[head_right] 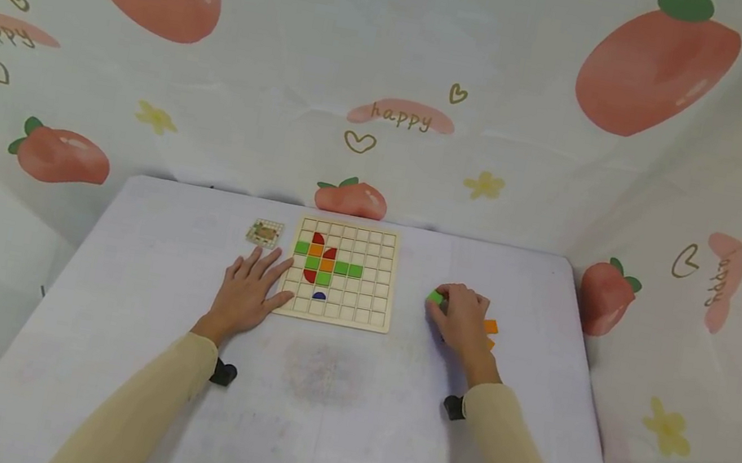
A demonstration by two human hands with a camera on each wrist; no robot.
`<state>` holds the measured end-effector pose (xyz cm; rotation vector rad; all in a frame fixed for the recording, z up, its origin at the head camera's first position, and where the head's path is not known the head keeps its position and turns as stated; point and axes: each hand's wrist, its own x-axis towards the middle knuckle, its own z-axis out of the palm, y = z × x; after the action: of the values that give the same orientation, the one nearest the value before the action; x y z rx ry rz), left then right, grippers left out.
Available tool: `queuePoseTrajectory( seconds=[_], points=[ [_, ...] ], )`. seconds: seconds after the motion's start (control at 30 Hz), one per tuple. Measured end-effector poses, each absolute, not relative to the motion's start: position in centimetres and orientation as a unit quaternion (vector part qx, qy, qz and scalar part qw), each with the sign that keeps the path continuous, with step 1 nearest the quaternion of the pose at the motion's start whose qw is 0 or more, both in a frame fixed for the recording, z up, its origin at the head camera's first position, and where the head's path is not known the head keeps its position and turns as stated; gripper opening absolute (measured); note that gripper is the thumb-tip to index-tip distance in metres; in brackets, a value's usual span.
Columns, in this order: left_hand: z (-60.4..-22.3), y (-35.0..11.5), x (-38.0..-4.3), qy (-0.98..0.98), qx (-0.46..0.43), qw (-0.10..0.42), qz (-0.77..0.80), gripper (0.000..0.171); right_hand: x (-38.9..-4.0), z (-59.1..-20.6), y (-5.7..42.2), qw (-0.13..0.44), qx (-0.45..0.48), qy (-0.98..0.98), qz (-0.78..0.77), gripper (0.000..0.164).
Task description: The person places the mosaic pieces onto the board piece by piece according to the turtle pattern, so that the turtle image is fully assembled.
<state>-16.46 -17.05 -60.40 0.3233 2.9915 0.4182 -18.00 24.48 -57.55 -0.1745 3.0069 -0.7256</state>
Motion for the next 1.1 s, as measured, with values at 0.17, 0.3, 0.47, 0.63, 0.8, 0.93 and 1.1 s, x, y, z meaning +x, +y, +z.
queuePoseTrajectory(
  seconds=[0.17,0.3,0.47,0.63,0.8,0.93,1.1],
  points=[
    [-60.6,-16.9,-16.6,0.985,0.104,0.055,0.128,0.072,-18.5,-57.3,22.6,0.020,-0.063,0.970,-0.234,0.043],
    [-60.7,-17.0,-16.7,0.984,0.104,0.066,0.126,0.073,-18.8,-57.4,20.7,0.018,-0.080,0.969,-0.234,0.039],
    [-60.7,-17.1,-16.7,0.985,0.104,0.064,0.125,0.073,-19.3,-57.6,18.5,0.014,-0.099,0.964,-0.249,0.038],
    [-60.6,-17.1,-16.6,0.984,0.104,0.066,0.130,0.073,-19.8,-58.1,16.6,-0.013,-0.139,0.954,-0.266,0.034],
    [-60.6,-17.0,-16.6,0.983,0.106,0.062,0.134,0.073,-19.8,-58.3,14.9,-0.035,-0.189,0.942,-0.276,0.030],
    [-60.5,-17.0,-16.5,0.984,0.108,0.058,0.131,0.073,-19.7,-58.3,13.4,-0.035,-0.206,0.938,-0.277,0.029],
    [-60.5,-17.0,-16.5,0.984,0.108,0.059,0.126,0.073,-19.8,-58.2,11.5,-0.034,-0.220,0.935,-0.275,0.028]
  ],
)
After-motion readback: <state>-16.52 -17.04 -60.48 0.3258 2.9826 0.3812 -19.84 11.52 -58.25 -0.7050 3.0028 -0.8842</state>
